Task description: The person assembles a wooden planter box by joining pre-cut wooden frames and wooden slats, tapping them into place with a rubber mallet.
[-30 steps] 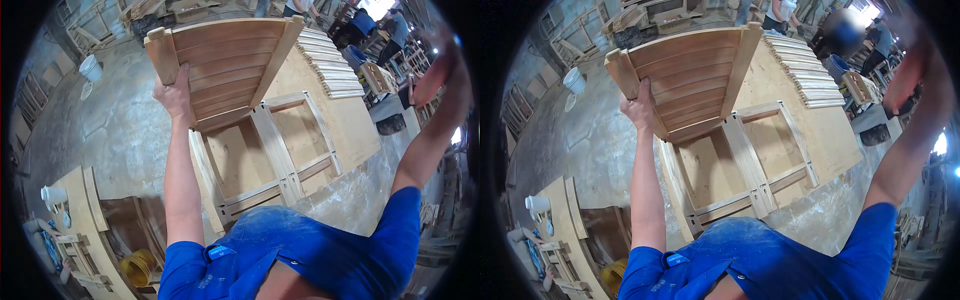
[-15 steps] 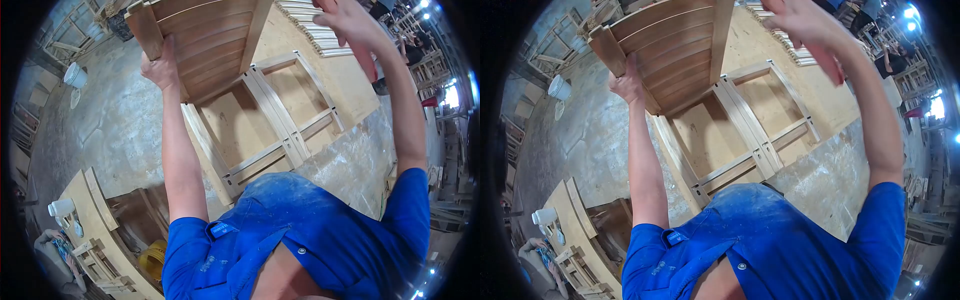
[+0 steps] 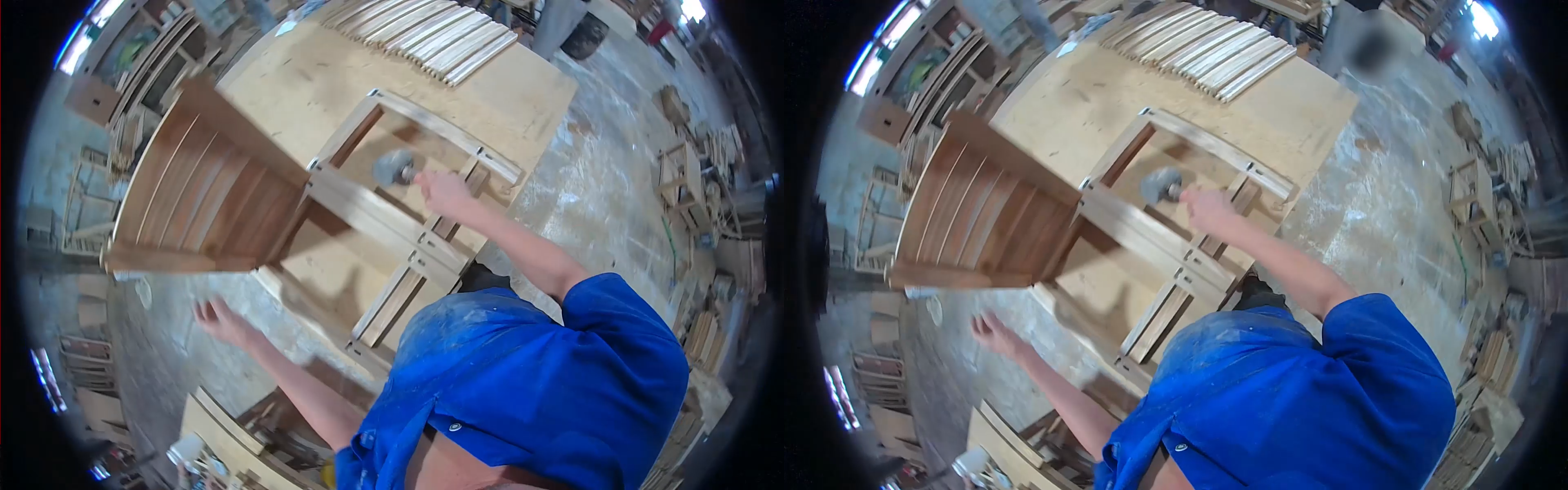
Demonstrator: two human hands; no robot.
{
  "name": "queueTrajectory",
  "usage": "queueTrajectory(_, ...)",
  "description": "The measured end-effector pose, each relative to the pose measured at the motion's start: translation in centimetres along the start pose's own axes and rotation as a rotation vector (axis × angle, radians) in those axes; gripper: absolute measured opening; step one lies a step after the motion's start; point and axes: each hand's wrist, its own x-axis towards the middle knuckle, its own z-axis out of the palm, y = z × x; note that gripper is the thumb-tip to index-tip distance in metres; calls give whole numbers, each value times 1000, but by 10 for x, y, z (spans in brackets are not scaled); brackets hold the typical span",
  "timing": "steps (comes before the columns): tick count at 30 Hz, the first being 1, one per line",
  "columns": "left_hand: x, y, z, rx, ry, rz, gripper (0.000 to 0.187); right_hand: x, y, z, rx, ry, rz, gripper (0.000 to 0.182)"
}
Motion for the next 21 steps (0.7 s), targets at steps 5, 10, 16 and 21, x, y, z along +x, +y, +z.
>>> queueTrajectory(5, -103, -32, -60, 252, 40, -126, 58, 19, 40, -69, 92, 11, 37, 34)
queueTrajectory(10, -178, 4, -38, 424, 103, -235, 49, 57, 234, -80, 358, 468, 437, 52)
queueTrajectory(16, -208, 38, 59, 247, -28, -117, 40, 53, 288, -92, 301, 225, 675, 93)
queueTrajectory(21, -209, 64, 136, 112, -319, 31, 35, 52, 294, -93, 274, 306, 645, 103)
